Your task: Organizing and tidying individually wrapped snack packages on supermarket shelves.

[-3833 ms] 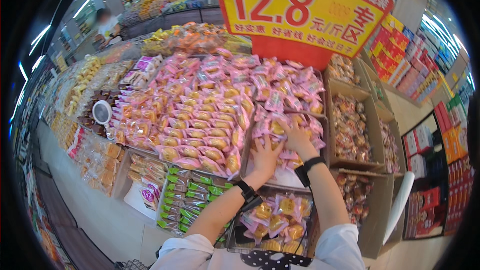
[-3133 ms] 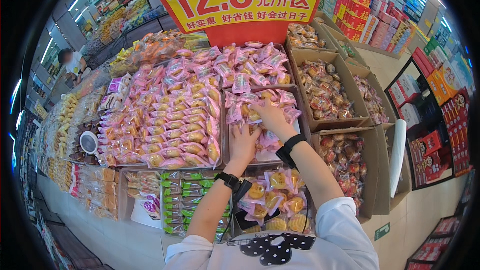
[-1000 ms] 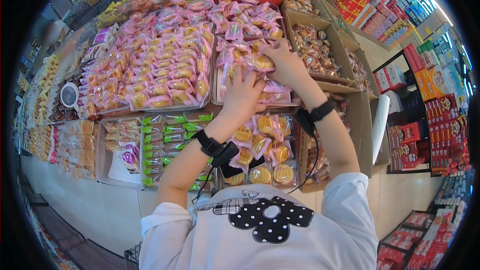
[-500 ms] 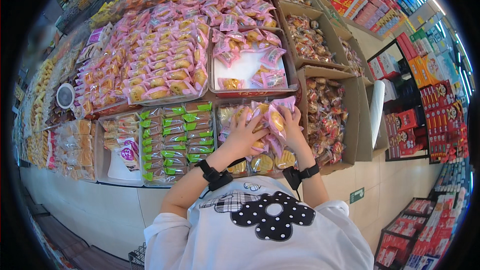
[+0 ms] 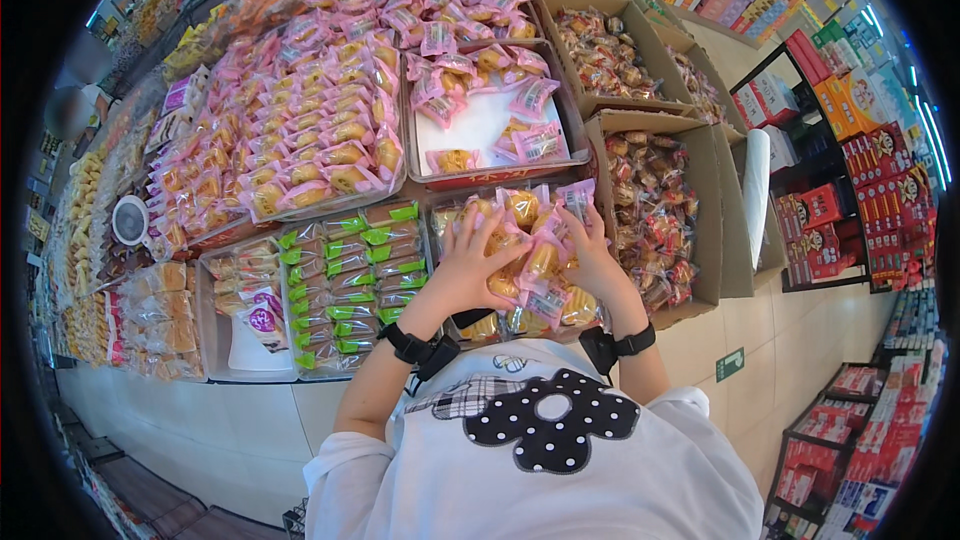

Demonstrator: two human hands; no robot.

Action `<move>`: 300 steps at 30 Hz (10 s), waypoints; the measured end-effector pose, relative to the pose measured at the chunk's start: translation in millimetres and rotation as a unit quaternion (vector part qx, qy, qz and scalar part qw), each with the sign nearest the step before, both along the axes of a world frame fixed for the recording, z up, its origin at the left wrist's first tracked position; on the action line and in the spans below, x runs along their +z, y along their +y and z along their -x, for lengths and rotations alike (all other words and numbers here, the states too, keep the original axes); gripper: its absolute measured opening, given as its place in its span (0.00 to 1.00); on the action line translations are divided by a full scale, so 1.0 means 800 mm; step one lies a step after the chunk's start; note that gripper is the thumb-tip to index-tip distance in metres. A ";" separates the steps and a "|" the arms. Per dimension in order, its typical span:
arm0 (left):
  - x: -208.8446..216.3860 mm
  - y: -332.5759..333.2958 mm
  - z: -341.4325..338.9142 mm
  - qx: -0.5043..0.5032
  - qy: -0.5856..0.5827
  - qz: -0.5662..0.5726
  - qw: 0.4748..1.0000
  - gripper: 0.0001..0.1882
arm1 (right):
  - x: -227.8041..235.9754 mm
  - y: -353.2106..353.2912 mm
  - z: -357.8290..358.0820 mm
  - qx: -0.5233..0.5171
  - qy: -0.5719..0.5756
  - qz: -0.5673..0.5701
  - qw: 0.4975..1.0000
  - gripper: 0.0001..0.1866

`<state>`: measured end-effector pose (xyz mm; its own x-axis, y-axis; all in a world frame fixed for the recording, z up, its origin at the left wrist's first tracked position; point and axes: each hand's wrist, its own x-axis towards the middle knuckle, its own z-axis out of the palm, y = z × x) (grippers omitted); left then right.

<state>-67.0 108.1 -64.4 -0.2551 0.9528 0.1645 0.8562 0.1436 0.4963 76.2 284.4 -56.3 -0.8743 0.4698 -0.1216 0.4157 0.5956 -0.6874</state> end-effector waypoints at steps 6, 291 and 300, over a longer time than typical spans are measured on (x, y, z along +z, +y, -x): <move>0.008 -0.007 -0.006 -0.032 0.015 0.017 0.999 0.44 | -0.002 0.001 -0.009 0.035 -0.020 -0.024 0.999 0.46; -0.027 0.139 0.207 0.057 -0.759 -0.327 0.560 0.31 | -0.082 0.093 0.470 0.123 0.081 -0.235 0.961 0.32; -0.007 0.143 0.201 0.031 -0.787 -0.343 0.512 0.30 | -0.078 0.144 0.439 0.257 -0.202 -0.222 0.919 0.26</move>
<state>-227.7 222.5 -70.0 -0.6121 0.7908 -0.0006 -0.6776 -0.5242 0.5159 -275.0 399.4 -118.9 -0.9201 0.0901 -0.3811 0.1698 0.9687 -0.1809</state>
